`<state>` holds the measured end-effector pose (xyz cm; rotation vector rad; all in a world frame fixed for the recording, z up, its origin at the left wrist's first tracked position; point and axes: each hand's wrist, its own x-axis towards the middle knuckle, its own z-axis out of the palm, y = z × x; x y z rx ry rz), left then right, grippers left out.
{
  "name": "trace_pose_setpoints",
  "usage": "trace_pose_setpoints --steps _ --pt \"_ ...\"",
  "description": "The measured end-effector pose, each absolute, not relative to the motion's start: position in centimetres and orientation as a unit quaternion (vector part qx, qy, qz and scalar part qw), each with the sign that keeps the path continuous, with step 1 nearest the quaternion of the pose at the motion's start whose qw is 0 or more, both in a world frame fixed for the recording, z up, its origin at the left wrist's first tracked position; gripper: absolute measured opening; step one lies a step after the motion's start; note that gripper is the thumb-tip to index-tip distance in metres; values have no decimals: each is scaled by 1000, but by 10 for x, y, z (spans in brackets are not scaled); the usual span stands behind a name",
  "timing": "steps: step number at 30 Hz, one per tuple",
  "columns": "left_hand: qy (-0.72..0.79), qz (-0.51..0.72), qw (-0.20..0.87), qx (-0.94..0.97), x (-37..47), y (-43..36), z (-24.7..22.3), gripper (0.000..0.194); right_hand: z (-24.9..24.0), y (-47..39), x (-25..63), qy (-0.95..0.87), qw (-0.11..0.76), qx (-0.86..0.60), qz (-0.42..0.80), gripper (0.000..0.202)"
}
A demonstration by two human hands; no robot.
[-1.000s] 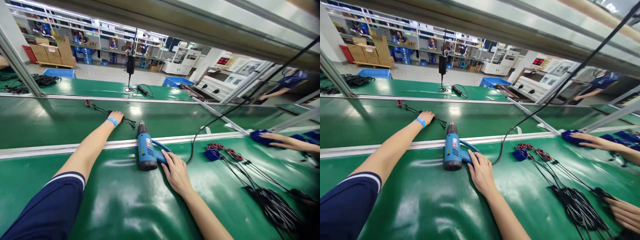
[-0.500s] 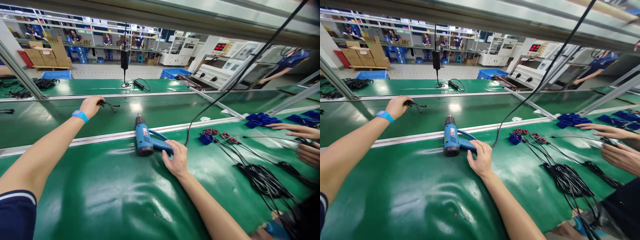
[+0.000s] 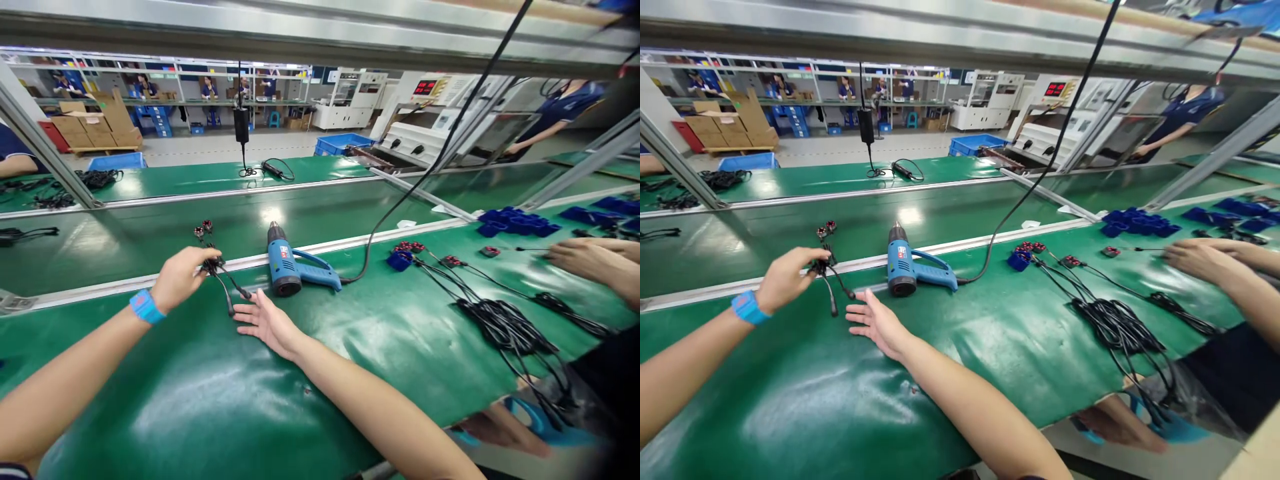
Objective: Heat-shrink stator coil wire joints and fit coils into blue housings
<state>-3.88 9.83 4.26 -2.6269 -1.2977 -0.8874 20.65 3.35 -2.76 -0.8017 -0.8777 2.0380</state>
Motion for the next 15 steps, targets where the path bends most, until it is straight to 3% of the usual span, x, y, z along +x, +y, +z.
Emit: trace_pose_setpoints --steps 7,9,12,15 --pt "-315 -221 -28 -923 -10 52 8 39 -31 39 192 -287 355 -264 850 56" --pt "-360 -220 -57 -905 -23 70 2 51 -35 37 192 -272 380 -307 829 52" --pt "-491 -256 -36 -832 -55 120 -8 49 -38 34 191 -266 424 -352 791 64" --pt "-563 -235 -31 -792 -75 174 -21 59 -39 31 187 -255 452 -378 767 66"
